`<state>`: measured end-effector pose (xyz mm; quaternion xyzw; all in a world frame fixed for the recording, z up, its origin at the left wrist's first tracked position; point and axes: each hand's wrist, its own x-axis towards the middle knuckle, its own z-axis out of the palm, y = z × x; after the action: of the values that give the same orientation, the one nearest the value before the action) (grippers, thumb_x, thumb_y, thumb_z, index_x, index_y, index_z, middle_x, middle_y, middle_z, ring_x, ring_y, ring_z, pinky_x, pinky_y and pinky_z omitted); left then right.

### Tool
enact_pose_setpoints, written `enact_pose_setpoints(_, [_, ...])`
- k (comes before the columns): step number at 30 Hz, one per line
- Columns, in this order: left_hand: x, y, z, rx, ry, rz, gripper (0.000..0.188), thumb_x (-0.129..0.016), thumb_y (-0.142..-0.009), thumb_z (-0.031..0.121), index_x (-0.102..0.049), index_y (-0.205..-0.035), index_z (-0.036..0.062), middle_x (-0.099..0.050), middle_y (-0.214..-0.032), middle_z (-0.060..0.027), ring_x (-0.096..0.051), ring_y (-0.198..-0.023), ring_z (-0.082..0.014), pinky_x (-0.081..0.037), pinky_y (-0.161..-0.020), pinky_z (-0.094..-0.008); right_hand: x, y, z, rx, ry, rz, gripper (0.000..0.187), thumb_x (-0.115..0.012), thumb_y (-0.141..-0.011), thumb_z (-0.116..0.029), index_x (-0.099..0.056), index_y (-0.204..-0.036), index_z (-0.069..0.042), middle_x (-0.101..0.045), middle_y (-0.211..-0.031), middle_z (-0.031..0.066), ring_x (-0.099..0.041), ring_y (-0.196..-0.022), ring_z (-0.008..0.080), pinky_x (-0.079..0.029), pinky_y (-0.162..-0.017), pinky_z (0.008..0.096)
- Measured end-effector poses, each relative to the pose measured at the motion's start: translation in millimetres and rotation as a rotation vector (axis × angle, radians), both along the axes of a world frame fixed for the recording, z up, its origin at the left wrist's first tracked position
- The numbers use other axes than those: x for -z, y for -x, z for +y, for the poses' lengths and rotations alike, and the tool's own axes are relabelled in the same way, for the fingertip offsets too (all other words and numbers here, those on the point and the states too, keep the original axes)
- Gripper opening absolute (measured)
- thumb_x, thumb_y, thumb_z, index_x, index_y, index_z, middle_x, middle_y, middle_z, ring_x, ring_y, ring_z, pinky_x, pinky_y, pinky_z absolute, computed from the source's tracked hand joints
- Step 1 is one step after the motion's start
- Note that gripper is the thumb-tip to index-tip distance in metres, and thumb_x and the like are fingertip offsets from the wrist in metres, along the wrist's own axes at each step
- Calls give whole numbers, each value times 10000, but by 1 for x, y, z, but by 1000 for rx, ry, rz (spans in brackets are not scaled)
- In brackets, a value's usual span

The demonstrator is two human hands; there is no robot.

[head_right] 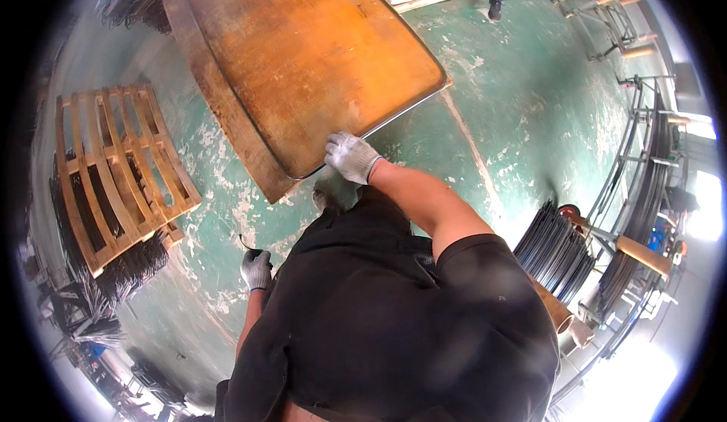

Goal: The person bends a metal rod around a wooden board to form a rectangular frame, then measures the frame with a tape measure. They repeat this process for a second frame. Finally, they place a metal rod into a bending machine.

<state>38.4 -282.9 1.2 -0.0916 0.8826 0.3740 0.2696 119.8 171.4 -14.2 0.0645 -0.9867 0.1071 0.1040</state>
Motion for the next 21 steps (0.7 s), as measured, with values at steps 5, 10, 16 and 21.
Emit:
enact_pose_setpoints(5, [-2,27,35,-22,-28,16,291,-786,-890,192,-752,-1069,-35,-718,-811,-99,-679,-637,-175,-554,-615,-342,-4,-3,-1,36,69,29,147,-670,-872,-223,-745,-848,-100,-731,-1031,94,-681,-1152,321,-557,-1042,456])
enact_pose_setpoints(10, [-25,61,98,80,-62,72,258,-791,-924,192,-757,-1039,-36,-698,-764,-73,-646,-628,-156,-525,-594,-337,-31,-22,-1,290,332,135,146,-749,-884,-228,-788,-949,-103,-750,-1066,111,-697,-1153,331,-554,-1044,481])
enact_pose_setpoints(16, [-29,61,139,167,-133,75,261,-797,-934,208,-758,-1022,-34,-703,-772,-82,-651,-634,-152,-534,-598,-335,-19,-63,70,1525,835,-107,480,-774,-1002,-516,-813,-1087,-46,-819,-1089,268,-788,-1064,474,-620,-958,535])
enact_pose_setpoints(21, [-22,38,141,174,-154,-52,250,-810,-916,175,-735,-1039,-29,-700,-850,-77,-639,-638,-153,-541,-605,-318,42,-74,142,1739,930,-69,586,-712,-1025,-592,-835,-976,-21,-815,-841,189,-821,-778,318,-639,-795,440])
